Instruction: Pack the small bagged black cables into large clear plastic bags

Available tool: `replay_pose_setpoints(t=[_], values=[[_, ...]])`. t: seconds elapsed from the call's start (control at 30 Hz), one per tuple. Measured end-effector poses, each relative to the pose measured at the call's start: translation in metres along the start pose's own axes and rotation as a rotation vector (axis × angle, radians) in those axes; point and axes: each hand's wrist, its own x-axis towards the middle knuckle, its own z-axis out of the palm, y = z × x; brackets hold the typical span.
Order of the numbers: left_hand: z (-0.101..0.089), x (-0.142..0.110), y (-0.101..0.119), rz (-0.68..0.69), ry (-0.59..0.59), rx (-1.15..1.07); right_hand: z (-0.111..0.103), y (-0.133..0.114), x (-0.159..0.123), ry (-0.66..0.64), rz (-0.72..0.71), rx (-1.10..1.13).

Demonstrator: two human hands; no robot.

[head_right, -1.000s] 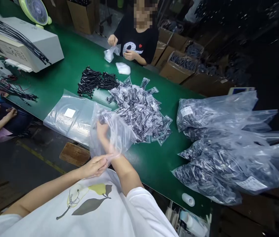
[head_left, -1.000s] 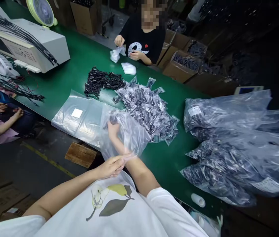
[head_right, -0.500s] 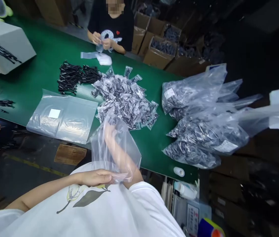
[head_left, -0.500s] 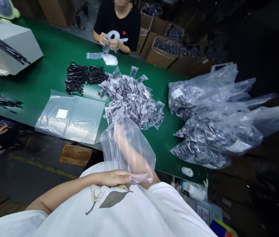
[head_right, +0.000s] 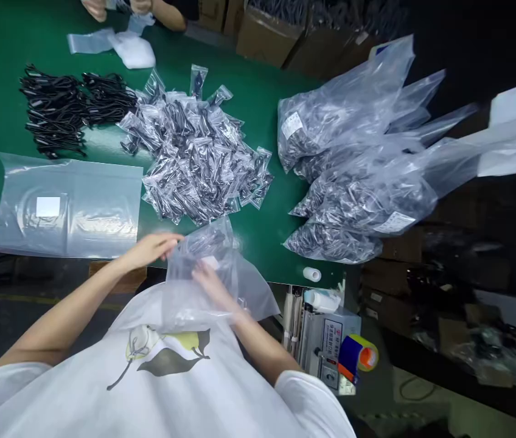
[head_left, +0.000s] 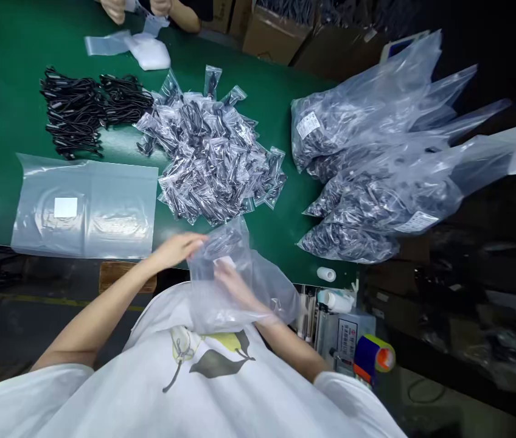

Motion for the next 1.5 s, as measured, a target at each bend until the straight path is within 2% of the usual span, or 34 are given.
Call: replay_pose_setpoints(t=[0.03, 0.07, 0.13, 0.17, 0.2, 0.23, 0.27, 0.3, 0.33, 0.37, 0.4, 0.47, 0.5, 0.57, 0.63, 0.7, 0.77, 0.83, 0.9, 0.93, 1.0, 1.07, 1.13, 1.2, 1.27, 1.37, 1.43, 1.5], values=[[-0.009, 0.024, -0.011, -0.007, 0.174, 0.243, -0.018, -0.003, -0.024, -0.171, 0.016, -0.05], [-0.017, 0.048, -0.022, -0.004, 0.281, 0.459, -0.041, -0.009, -0.048, -0.432, -0.001, -0.126], [-0.023, 0.094, -0.043, 0.05, 0.338, 0.755, -0.102, -0.037, -0.087, -0.811, -0.087, -0.279], [-0.023, 0.113, -0.053, 0.09, 0.338, 0.848, -0.135, -0.056, -0.096, -0.886, -0.107, -0.308], [-0.021, 0.129, -0.061, 0.133, 0.334, 0.912, -0.165, -0.076, -0.096, -0.87, -0.14, -0.29], [-0.017, 0.142, -0.068, 0.173, 0.33, 0.955, -0.19, -0.096, -0.084, -0.801, -0.217, -0.285], [-0.012, 0.151, -0.074, 0.205, 0.324, 0.983, -0.207, -0.113, -0.061, -0.648, -0.318, -0.324], [-0.007, 0.157, -0.079, 0.227, 0.312, 0.999, -0.215, -0.125, -0.027, -0.399, -0.408, -0.421], [-0.001, 0.159, -0.083, 0.242, 0.296, 1.004, -0.214, -0.131, 0.014, -0.183, -0.482, -0.56], [0.005, 0.158, -0.085, 0.254, 0.274, 1.001, -0.204, -0.131, 0.059, -0.079, -0.543, -0.725], [0.01, 0.154, -0.085, 0.262, 0.255, 0.992, -0.187, -0.126, 0.104, -0.085, -0.606, -0.892], [0.019, 0.141, -0.083, 0.277, 0.244, 0.967, -0.147, -0.106, 0.183, -0.342, -0.696, -1.151], [0.023, 0.132, -0.081, 0.287, 0.25, 0.949, -0.13, -0.093, 0.212, -0.456, -0.728, -1.193], [0.031, 0.111, -0.077, 0.297, 0.255, 0.886, -0.109, -0.069, 0.245, -0.578, -0.712, -1.191], [0.036, 0.09, -0.074, 0.257, 0.233, 0.749, -0.109, -0.053, 0.253, -0.612, -0.696, -1.157], [0.037, 0.074, -0.073, 0.127, 0.285, 0.533, -0.119, -0.047, 0.248, -0.61, -0.736, -1.167], [0.03, 0.064, -0.075, -0.07, 0.521, 0.259, -0.127, -0.05, 0.237, -0.61, -0.82, -1.239], [0.017, 0.062, -0.078, -0.267, 0.872, -0.109, -0.124, -0.056, 0.226, -0.616, -0.884, -1.366], [0.002, 0.066, -0.081, -0.386, 1.127, -0.591, -0.11, -0.062, 0.221, -0.636, -0.901, -1.52], [-0.003, 0.067, -0.082, -0.407, 1.187, -0.837, -0.099, -0.065, 0.223, -0.652, -0.9, -1.588], [-0.006, 0.068, -0.083, -0.397, 1.212, -1.196, -0.069, -0.072, 0.236, -0.662, -0.928, -1.65], [0.002, 0.064, -0.082, -0.381, 1.218, -1.303, -0.034, -0.079, 0.26, -0.633, -1.009, -1.576], [0.017, 0.054, -0.082, -0.391, 1.239, -1.281, 0.0, -0.087, 0.289, -0.63, -1.087, -1.474], [0.028, 0.042, -0.084, -0.417, 1.264, -1.178, 0.024, -0.097, 0.313, -0.674, -1.107, -1.436], [0.032, 0.03, -0.091, -0.441, 1.232, -0.874, 0.031, -0.108, 0.326, -0.657, -1.076, -1.431], [0.024, 0.027, -0.102, -0.45, 0.981, -0.239, 0.017, -0.123, 0.319, -0.429, -0.981, -1.369], [0.016, 0.036, -0.108, -0.44, 0.801, 0.03, 0.001, -0.129, 0.303, -0.254, -0.856, -1.307], [0.009, 0.052, -0.113, -0.358, 0.651, 0.232, -0.016, -0.13, 0.288, -0.121, -0.71, -1.192]])
